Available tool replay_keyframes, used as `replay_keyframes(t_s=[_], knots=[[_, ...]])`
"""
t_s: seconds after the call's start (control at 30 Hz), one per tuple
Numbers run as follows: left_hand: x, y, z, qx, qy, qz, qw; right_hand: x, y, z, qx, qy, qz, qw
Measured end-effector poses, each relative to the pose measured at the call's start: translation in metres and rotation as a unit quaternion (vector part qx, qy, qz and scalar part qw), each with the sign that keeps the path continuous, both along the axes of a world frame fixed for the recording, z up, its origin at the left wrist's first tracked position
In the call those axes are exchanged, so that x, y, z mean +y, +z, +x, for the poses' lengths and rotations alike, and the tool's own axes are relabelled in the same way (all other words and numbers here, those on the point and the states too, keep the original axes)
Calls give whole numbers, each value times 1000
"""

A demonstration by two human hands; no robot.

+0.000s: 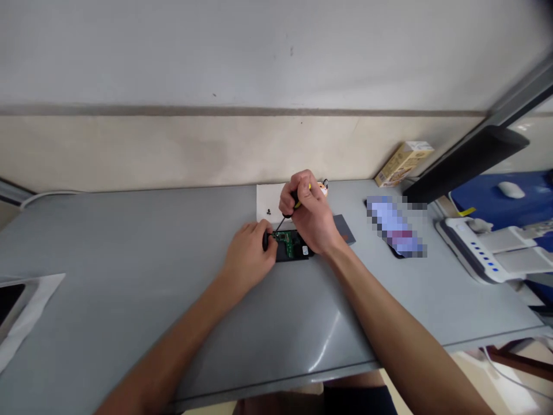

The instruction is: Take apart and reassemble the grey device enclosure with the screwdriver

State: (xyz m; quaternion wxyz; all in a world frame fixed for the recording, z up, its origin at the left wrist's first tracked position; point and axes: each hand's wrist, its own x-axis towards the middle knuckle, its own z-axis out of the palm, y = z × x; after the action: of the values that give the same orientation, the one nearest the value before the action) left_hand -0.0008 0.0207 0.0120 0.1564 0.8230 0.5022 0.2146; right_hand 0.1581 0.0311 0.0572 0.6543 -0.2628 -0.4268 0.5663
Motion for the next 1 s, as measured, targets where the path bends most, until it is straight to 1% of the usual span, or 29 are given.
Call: replay_keyframes(t_s=[0.17, 0.3, 0.4, 0.53, 0.6, 0.73, 0.9, 1.0], knots=[[-1, -3, -3, -30, 6, 6, 1000, -1, 3, 4, 6, 7, -11, 1000], [-1, -7, -6, -57, 2, 9, 998, -1, 2, 7, -23, 18, 10, 1000], [-1, -9, -7, -65, -11, 12, 998, -1, -2, 6, -48, -2, 22, 999], [-2, -9, -8, -59, -20, 23, 998, -1, -3, 2, -94, -51, 35, 994], [-2, -8, -8, -55, -21, 26, 998, -1, -2, 1, -82, -52, 35, 995], [-3, -7, -9, -51, -25, 31, 998, -1, 2, 2, -25, -19, 3, 999], [-4, -8, -9, -46, -23, 35, 998, -1, -2, 3, -32, -25, 12, 999], [-4, -9, -10, -43, -27, 36, 998, 1, -7, 1, -60, -49, 10, 997]])
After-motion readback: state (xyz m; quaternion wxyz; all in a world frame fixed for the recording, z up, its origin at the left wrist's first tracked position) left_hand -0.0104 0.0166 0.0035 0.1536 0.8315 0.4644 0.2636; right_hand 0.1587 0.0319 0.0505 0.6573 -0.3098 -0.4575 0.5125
